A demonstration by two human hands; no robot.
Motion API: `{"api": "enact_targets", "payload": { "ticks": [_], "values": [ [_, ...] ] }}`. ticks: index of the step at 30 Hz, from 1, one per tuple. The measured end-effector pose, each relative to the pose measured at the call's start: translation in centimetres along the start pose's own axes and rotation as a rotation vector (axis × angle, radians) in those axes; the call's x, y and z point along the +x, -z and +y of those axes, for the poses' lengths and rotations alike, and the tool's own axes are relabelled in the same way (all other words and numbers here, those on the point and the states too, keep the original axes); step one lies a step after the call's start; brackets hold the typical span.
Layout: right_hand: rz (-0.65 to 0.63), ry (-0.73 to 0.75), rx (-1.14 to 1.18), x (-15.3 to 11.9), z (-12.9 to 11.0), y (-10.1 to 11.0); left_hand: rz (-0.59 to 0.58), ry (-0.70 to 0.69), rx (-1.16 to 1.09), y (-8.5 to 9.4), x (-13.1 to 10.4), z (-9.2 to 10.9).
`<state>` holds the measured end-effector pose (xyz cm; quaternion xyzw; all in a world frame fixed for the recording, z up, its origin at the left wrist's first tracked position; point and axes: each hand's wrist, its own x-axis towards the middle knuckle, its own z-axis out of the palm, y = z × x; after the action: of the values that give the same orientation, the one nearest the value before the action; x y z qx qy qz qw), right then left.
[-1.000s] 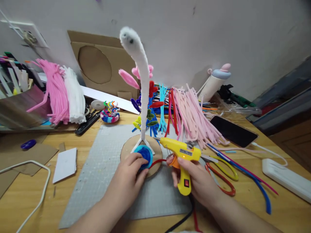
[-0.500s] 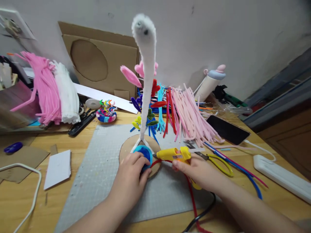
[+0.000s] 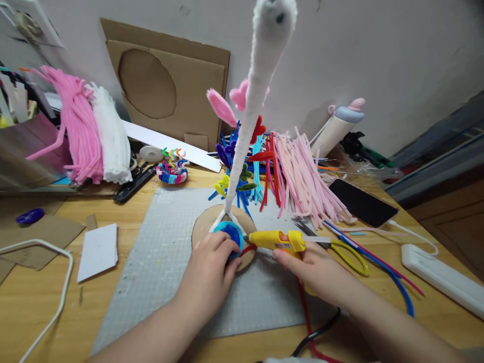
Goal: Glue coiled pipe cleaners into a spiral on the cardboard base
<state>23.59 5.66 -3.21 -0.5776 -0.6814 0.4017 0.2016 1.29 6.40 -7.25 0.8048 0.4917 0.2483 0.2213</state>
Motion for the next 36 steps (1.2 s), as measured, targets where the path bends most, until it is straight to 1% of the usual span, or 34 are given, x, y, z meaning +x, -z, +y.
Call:
{"api": "enact_targets", "payload": {
  "ticks": [7,11,17,27,29,33,36],
  "values": [
    [-0.021,-0.038,0.025,-0.3,-0.1,0.0,-0.025,0.013,0.008,0.0,0.0,0.1],
    [-0.017,-0.050,-0.003,-0.6,-0.5,0.2,-0.025,0.011,0.013,0.0,0.0,0.0],
    [-0.069,-0.089,-0.011,-1.1,-0.7,0.3,-0.020,0.006,0.018,0.0,0.0,-0.1],
    [-0.106,-0.129,-0.003,-1.5,-0.8,0.2,-0.018,0.011,0.004,-0.1,0.1,-0.2],
    [-0.092,-0.140,-0.037,-1.4,-0.8,0.2,-0.017,0.010,0.005,-0.1,0.1,-0.1],
    [-0.019,-0.142,-0.105,-1.3,-0.8,0.3,-0.018,0.010,0.007,-0.1,0.0,-0.1],
    [-0.030,-0.123,-0.086,-1.4,-0.6,0.4,-0.011,0.013,0.006,-0.1,0.0,-0.1]
  ]
}}
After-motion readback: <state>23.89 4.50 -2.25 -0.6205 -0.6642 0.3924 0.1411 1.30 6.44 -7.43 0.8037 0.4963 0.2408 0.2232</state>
